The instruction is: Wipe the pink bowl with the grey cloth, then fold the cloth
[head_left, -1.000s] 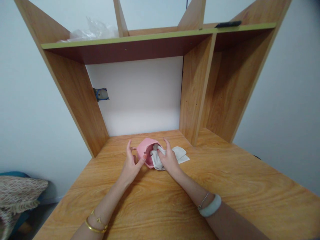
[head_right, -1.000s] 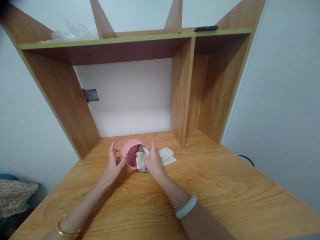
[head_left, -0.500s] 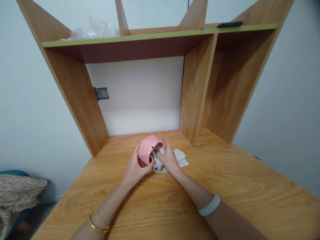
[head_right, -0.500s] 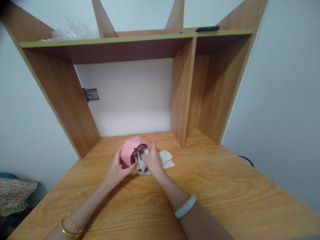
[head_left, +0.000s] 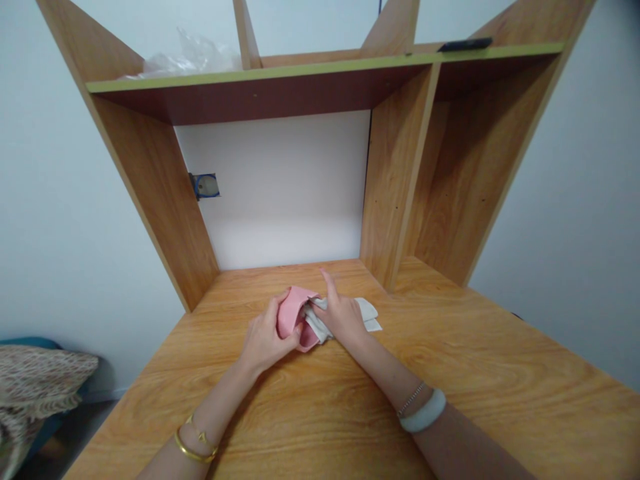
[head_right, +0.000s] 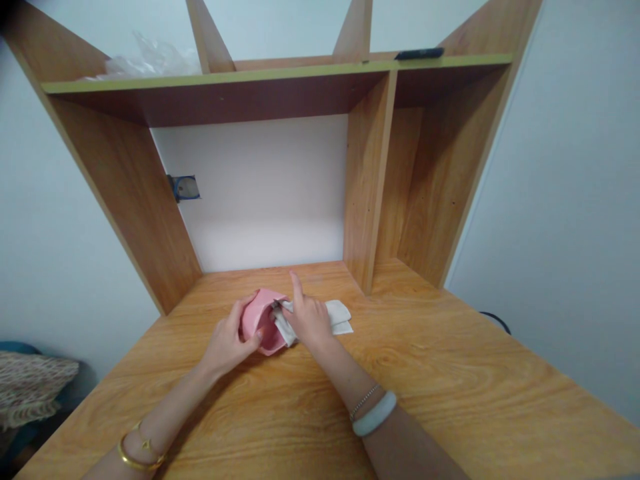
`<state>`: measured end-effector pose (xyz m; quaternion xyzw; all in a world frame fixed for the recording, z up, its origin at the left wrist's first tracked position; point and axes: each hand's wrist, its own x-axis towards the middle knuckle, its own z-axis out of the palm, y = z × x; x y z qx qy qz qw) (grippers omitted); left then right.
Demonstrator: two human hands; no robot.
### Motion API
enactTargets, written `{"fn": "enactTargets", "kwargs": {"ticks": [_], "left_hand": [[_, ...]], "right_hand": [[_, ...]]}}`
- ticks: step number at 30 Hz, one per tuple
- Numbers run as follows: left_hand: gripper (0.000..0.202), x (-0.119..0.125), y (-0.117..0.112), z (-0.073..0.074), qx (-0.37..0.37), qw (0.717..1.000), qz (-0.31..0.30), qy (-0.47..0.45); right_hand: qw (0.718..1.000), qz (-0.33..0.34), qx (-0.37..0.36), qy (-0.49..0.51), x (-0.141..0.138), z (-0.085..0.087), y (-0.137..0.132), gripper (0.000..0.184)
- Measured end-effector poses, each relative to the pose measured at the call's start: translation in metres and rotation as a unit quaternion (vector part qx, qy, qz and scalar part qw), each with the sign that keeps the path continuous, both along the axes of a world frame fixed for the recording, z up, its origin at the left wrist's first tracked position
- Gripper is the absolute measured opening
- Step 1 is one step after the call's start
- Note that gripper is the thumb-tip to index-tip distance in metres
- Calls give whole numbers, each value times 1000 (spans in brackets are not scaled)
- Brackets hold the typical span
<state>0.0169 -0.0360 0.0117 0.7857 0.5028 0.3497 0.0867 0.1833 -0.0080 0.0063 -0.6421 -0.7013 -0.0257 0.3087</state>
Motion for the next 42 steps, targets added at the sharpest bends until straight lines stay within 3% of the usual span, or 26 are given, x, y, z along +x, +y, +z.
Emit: {"fn": "enactTargets", "kwargs": {"ticks": [8, 14, 22, 25, 28, 32, 37, 42], "left_hand": [[60, -1, -1, 3, -9, 999, -39, 15], [76, -1, 3, 1, -19, 999, 30, -13], [62, 7, 13, -16, -40, 983, -29, -175], [70, 15, 11, -23, -65, 977, -70, -193], [65, 18, 11, -24, -65, 964, -84, -245], [60, 12, 14, -19, -31, 962, -69, -262], [57, 6, 9, -9, 7, 988, -3, -151], [57, 7, 3, -2, 17, 996, 52, -66]], "right_hand": [[997, 72, -12, -9, 1, -3, -2, 75], [990, 84, -19, 114, 3, -15, 7, 64], [912, 105, 21, 397, -3, -23, 18, 42], [882, 133, 31, 450, -5, -25, 21, 41], [869, 162, 12, 468, -7, -29, 25, 43], [895, 135, -10, 424, -8, -30, 24, 47], [942, 71, -20, 328, -7, -19, 17, 54], [972, 20, -33, 233, -2, -11, 15, 66]]}}
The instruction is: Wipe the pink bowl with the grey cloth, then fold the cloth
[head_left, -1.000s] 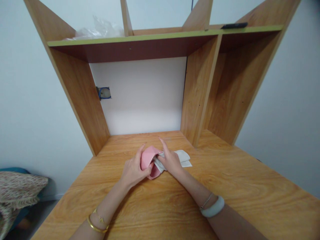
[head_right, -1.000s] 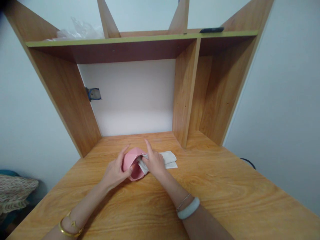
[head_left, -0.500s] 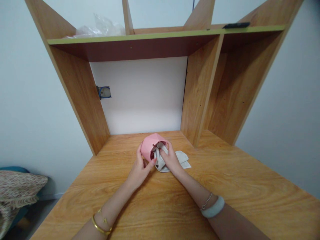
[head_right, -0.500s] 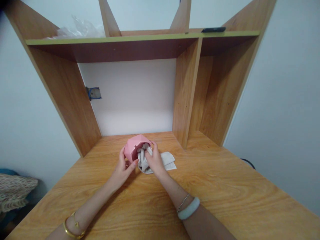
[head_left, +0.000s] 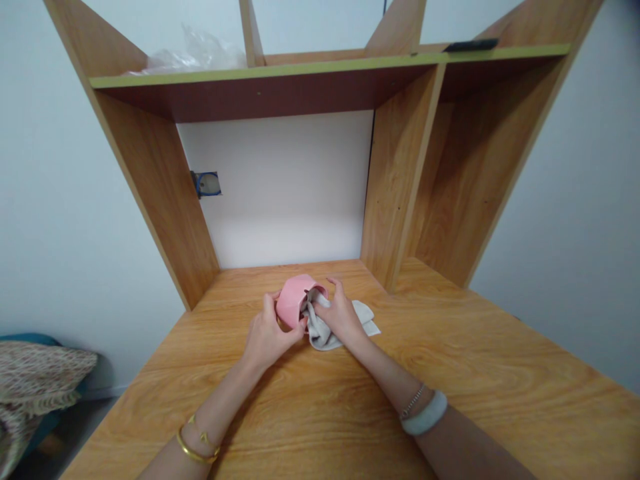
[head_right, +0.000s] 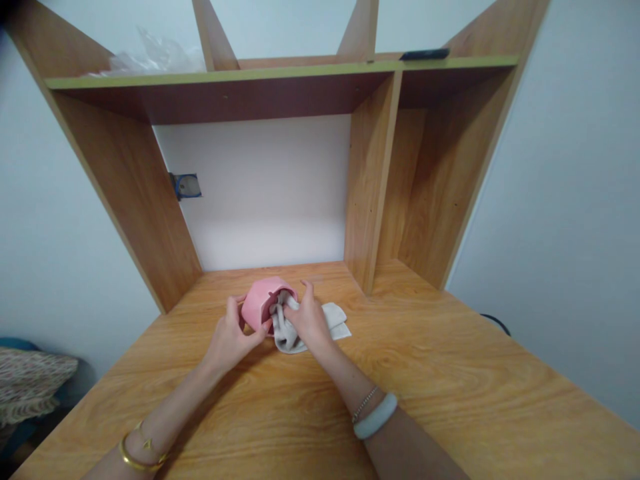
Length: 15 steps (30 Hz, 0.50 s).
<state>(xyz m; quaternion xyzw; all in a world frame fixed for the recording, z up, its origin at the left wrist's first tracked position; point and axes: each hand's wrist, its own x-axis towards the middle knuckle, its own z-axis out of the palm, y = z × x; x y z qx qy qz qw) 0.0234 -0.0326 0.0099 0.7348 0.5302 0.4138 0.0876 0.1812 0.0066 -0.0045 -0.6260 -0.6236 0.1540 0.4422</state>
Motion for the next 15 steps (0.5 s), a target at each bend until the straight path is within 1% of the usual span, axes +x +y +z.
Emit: {"fn": "enactTargets", "kwargs": {"ticks": [2, 5, 10, 15], "left_hand": [[56, 0, -1, 2, -9, 1000, 2, 30], [56, -1, -3, 6, -26, 997, -13, 65], [53, -3, -4, 12, -46, 996, -9, 79], [53, -4, -4, 15, -46, 994, -1, 95]], "right_hand": [[999, -8, -5, -37, 2, 2, -1, 69], [994, -24, -16, -104, 3, 6, -5, 72], [977, -46, -27, -205, 1, 14, -14, 71], [962, -65, -24, -263, 0, 19, -18, 74]]}}
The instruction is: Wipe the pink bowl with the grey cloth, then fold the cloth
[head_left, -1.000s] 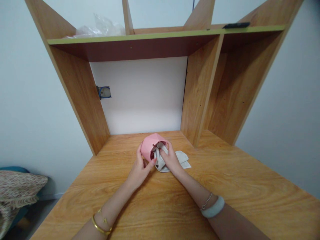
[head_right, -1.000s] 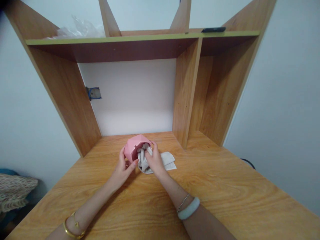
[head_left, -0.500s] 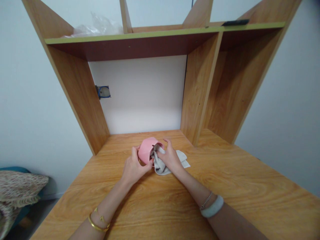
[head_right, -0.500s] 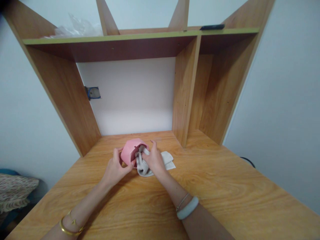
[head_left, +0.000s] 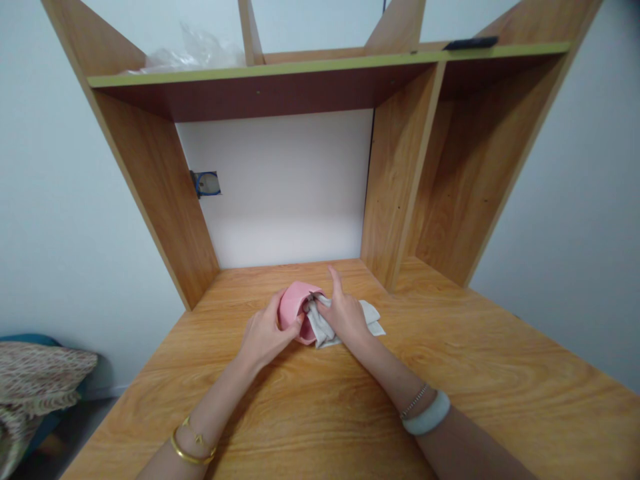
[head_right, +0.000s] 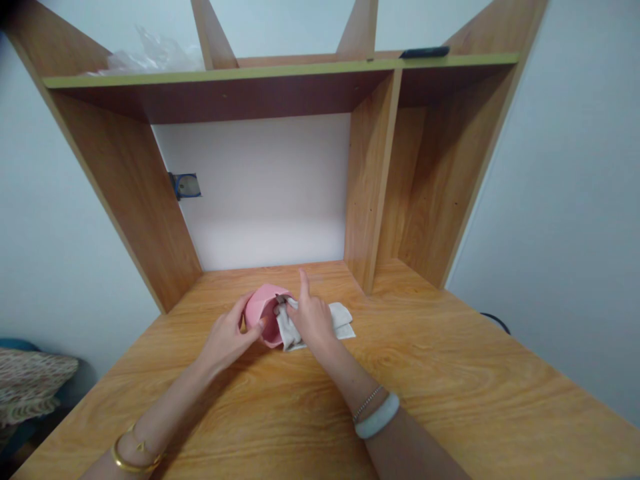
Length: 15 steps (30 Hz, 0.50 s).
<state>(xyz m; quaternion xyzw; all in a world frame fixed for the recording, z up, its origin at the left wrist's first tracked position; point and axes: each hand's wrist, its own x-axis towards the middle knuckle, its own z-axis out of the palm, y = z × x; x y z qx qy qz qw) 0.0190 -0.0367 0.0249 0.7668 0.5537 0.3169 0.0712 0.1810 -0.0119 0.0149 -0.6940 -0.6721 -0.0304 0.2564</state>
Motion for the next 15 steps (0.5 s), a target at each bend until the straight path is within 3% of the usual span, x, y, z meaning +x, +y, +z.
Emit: {"fn": "enactTargets", "kwargs": {"ticks": [6, 15], "left_hand": [[54, 0, -1, 2, 1, 999, 16, 34], [58, -2, -6, 4, 5, 993, 11, 115]], "right_hand": [[999, 15, -15, -31, 0, 2, 0, 75], [991, 99, -59, -60, -1, 3, -4, 70]]}}
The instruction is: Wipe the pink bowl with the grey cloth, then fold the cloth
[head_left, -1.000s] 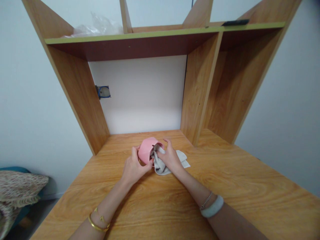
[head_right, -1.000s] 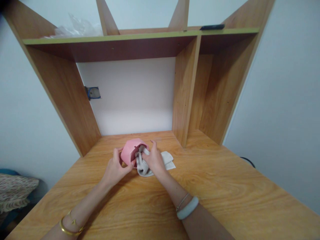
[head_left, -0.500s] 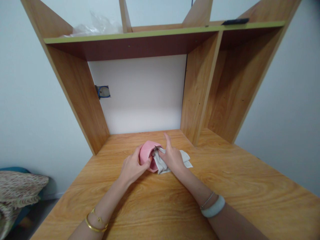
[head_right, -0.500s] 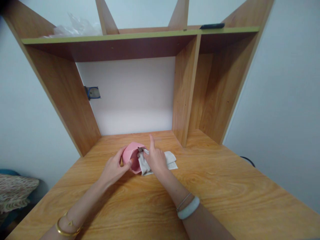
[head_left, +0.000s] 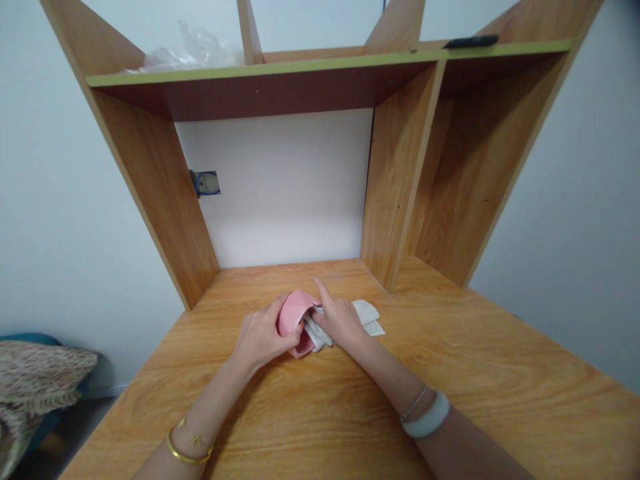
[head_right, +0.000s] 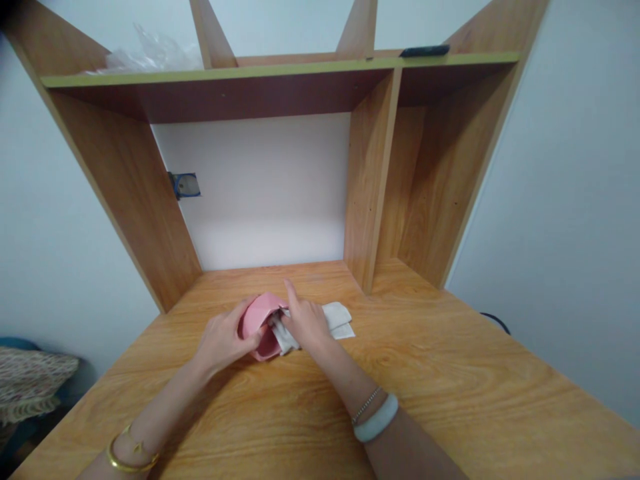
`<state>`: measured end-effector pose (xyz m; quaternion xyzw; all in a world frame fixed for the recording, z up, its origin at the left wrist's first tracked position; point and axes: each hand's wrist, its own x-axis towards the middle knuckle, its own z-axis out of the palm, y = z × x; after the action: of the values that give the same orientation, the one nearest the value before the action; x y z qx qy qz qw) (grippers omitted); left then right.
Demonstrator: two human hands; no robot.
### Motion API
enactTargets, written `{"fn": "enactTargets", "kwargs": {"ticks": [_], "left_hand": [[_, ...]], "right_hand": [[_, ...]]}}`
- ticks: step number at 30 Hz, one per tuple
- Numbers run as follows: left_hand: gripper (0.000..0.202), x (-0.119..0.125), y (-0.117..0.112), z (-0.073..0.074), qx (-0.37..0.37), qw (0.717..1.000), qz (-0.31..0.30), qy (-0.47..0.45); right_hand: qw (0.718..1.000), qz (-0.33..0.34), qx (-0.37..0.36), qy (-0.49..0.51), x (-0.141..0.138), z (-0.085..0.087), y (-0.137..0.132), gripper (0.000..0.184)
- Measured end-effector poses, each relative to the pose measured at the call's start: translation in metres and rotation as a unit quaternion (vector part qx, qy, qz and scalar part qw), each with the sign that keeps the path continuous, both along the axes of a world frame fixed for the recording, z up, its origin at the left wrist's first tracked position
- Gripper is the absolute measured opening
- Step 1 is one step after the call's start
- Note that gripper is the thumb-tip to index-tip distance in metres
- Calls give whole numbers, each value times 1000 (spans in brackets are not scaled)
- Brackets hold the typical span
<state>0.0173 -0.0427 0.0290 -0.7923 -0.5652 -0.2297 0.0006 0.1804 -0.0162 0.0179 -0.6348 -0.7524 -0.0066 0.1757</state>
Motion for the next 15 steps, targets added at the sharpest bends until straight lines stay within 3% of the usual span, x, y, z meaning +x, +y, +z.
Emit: {"fn": "enactTargets", "kwargs": {"ticks": [5, 9, 12, 15], "left_hand": [[64, -3, 3, -4, 11, 1000, 12, -1], [67, -5, 6, -4, 28, 997, 18, -75], [68, -7, 9, -6, 41, 989, -14, -141], [76, -4, 12, -13, 31, 981, -49, -183]], "right_hand": [[1000, 22, -2, 11, 1, -3, -1, 68], [992, 23, 0, 127, 1, -12, 4, 67], [963, 17, 16, 269, 1, -19, 12, 63], [911, 37, 61, 407, 1, -25, 24, 55]]}}
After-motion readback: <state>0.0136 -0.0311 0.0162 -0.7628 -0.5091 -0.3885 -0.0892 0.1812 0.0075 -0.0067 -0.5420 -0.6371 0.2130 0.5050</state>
